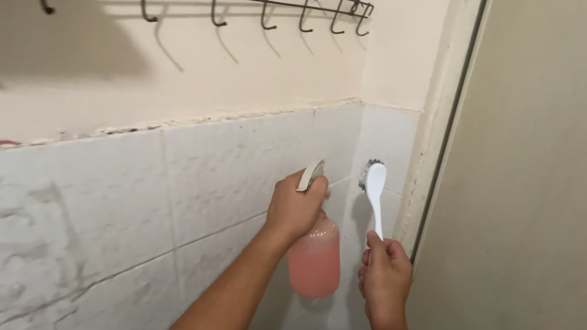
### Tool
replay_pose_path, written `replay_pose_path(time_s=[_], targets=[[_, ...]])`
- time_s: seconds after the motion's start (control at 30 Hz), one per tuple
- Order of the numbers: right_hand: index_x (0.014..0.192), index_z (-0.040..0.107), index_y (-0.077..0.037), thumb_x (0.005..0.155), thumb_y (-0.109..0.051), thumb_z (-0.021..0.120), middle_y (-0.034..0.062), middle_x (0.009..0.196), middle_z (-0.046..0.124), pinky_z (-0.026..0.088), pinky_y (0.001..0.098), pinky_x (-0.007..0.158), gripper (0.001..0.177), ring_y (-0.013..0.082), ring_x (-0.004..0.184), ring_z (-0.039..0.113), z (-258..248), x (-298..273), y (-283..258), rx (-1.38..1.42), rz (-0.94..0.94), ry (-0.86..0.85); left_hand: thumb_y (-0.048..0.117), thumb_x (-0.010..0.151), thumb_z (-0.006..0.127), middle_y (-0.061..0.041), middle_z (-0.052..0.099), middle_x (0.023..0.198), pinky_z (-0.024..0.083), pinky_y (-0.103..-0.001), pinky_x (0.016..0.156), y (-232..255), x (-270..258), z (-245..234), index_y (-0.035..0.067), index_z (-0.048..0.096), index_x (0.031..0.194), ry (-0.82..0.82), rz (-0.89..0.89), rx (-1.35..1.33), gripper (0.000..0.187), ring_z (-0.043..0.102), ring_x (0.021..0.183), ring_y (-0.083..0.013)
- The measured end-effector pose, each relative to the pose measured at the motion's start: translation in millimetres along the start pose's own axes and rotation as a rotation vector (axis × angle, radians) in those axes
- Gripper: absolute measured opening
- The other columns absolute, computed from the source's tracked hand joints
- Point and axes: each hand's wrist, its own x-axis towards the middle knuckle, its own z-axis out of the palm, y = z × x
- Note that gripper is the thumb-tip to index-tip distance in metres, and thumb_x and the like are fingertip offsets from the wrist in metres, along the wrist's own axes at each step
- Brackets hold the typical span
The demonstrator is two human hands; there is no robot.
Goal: Scrubbing a tiled wall in a bathroom using a spray bottle and a brush.
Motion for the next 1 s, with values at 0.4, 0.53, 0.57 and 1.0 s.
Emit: replay_pose_path(time_s=[0.4, 0.53, 0.57, 1.0], targets=[[0.096, 0.070, -0.002, 0.101, -0.048, 0.054, 0.0247, 0.084, 0.071, 0.052, 0.0511, 0.075, 0.050, 0.0437, 0.081, 0.067, -12, 83, 15, -0.815, -0.419, 0.205, 0.024, 0.088, 0.053, -0.010, 0.070, 0.074, 0.055, -0.035, 0.055, -16, 31, 35, -0.002, 0.071, 0.087, -0.129, 0.050, -0.191, 0.032, 0.062, 0.057, -0.0171], [0.099, 0.069, -0.003, 0.103, -0.049, 0.049, 0.0277, 0.089, 0.071, 0.052, 0.0548, 0.079, 0.050, 0.0482, 0.088, 0.068, 2, 129, -10, -0.958, -0.443, 0.211, 0.024, 0.087, 0.056, -0.011, 0.072, 0.075, 0.056, -0.035, 0.057, -14, 44, 41, -0.005, 0.069, 0.086, -0.179, -0.024, -0.181, 0.032, 0.064, 0.057, -0.0183], [0.101, 0.067, -0.003, 0.104, -0.049, 0.048, 0.0270, 0.090, 0.071, 0.053, 0.0552, 0.079, 0.049, 0.0474, 0.088, 0.068, 7, 134, -25, -1.019, -0.466, 0.210, 0.024, 0.088, 0.055, -0.012, 0.071, 0.075, 0.056, -0.035, 0.057, -14, 48, 42, -0.005, 0.069, 0.087, -0.205, -0.013, -0.159, 0.032, 0.064, 0.058, -0.0179], [0.107, 0.059, -0.008, 0.106, -0.051, 0.041, 0.0211, 0.088, 0.073, 0.054, 0.0571, 0.071, 0.046, 0.0414, 0.081, 0.071, 6, 162, -48, -1.292, -0.371, 0.144, 0.026, 0.089, 0.056, -0.010, 0.074, 0.078, 0.056, -0.033, 0.056, -21, 76, 49, -0.003, 0.073, 0.091, -0.228, 0.082, -0.075, 0.034, 0.066, 0.055, -0.0159]])
